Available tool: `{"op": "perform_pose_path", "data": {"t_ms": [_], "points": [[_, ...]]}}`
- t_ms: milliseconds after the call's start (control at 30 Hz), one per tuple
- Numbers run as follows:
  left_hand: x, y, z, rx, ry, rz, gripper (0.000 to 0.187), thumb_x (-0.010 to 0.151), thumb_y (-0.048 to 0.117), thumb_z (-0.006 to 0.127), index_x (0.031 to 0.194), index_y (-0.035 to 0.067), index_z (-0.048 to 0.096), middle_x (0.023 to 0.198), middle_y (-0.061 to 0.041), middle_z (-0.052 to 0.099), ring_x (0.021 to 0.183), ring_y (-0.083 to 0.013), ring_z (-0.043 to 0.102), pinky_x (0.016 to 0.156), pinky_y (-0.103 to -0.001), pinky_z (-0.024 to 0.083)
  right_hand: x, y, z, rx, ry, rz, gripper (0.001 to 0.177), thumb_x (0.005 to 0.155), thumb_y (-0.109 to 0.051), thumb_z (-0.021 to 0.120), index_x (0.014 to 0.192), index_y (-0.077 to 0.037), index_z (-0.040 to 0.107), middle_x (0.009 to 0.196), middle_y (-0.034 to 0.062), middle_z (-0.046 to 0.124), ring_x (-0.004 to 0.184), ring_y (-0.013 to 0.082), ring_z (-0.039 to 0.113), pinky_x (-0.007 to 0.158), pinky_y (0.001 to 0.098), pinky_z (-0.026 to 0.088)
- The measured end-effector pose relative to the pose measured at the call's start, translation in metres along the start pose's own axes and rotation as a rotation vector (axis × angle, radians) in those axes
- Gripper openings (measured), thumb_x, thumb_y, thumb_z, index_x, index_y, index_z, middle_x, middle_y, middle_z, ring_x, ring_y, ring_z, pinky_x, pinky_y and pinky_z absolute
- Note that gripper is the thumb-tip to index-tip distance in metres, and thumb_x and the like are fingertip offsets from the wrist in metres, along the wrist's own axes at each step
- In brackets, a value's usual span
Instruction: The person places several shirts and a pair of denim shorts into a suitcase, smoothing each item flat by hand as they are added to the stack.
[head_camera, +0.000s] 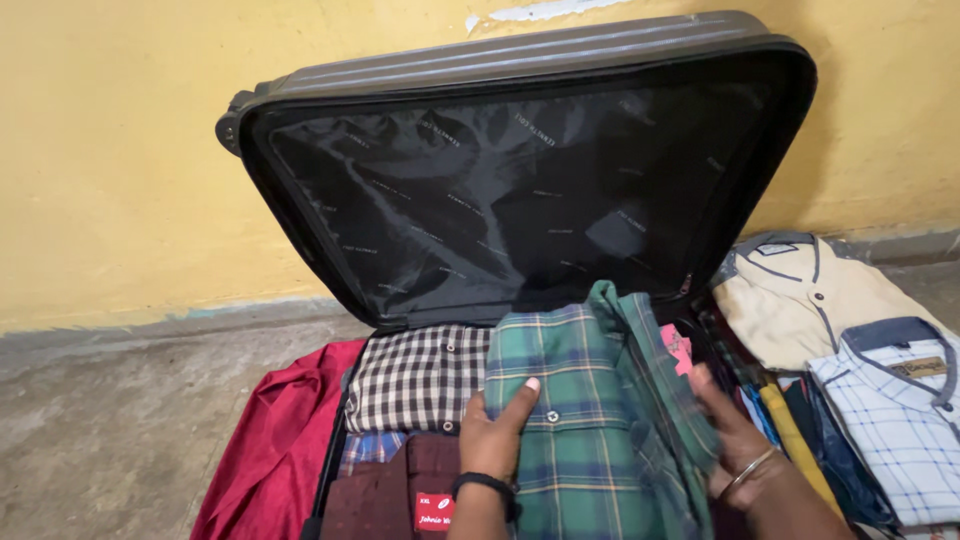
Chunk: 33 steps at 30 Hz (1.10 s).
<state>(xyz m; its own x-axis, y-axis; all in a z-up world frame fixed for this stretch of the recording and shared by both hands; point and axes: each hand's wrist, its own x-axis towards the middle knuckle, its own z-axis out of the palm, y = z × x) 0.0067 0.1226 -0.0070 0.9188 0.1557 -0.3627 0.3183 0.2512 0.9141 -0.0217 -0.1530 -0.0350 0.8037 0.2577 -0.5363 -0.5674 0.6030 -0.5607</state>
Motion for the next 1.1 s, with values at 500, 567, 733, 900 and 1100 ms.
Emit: {"op": "perform_pose_path", "data": {"t_ms": [500,567,733,900,1100], "points": [[-0.034,0.004,0.059,0.915,0.083,0.185,0.09,0.084,0.071,0.06,0.15,0.012,0.04,0.158,-0.017,0.029,0.144,-0.0411,0.033,0.11,-0.05,0.039,0.004,-0.005,-0.017,-0.007,0.096,-0.027,0.067,0.074,-0.053,0.072,0.119,-0.004,0.069,0.1,0.0163,0.078,0.083,0.0292,0.074,0.075,0.0469,0.059],[-0.035,0.008,0.061,0.903,0.071,0.202,0.092,0.086,0.074,0.059,0.151,0.011,0.04,0.159,-0.021,0.024,0.144,-0.0447,0.027,0.113,-0.051,0.034,0.001,-0.003,-0.014,0.06,-0.015,0.004,0.074,0.074,-0.049,0.073,0.131,-0.004,0.061,0.116,0.0172,0.073,0.102,0.0314,0.072,0.088,0.0501,0.057],[-0.048,0.032,0.069,0.983,0.098,0.057,0.084,0.086,0.075,0.051,0.149,0.019,0.045,0.154,-0.013,0.034,0.145,-0.0358,0.031,0.11,-0.055,0.037,-0.012,-0.017,0.015,-0.215,-0.15,-0.129,0.103,0.067,-0.029,0.082,0.156,-0.019,0.032,0.138,0.0118,0.06,0.121,0.0307,0.06,0.098,0.0504,0.05],[-0.037,0.024,0.064,0.955,0.075,0.317,0.059,0.094,0.042,0.055,0.147,0.019,0.055,0.126,-0.015,0.062,0.114,-0.035,0.065,0.093,-0.046,0.054,-0.039,-0.035,0.084,-0.612,-0.181,-0.207,0.13,0.058,-0.019,0.091,0.162,-0.018,0.013,0.147,0.0108,0.055,0.133,0.024,0.055,0.109,0.0386,0.042],[0.014,-0.029,0.05,0.455,-0.312,0.258,0.046,0.088,0.033,0.066,0.127,0.008,0.067,0.118,-0.011,0.077,0.108,-0.0242,0.074,0.088,-0.036,0.058,-0.071,-0.044,0.143,-1.161,-0.099,-0.214,0.157,0.05,-0.029,0.097,0.166,-0.024,-0.01,0.15,0.0089,0.048,0.138,0.019,0.052,0.113,0.0288,0.037]]}}
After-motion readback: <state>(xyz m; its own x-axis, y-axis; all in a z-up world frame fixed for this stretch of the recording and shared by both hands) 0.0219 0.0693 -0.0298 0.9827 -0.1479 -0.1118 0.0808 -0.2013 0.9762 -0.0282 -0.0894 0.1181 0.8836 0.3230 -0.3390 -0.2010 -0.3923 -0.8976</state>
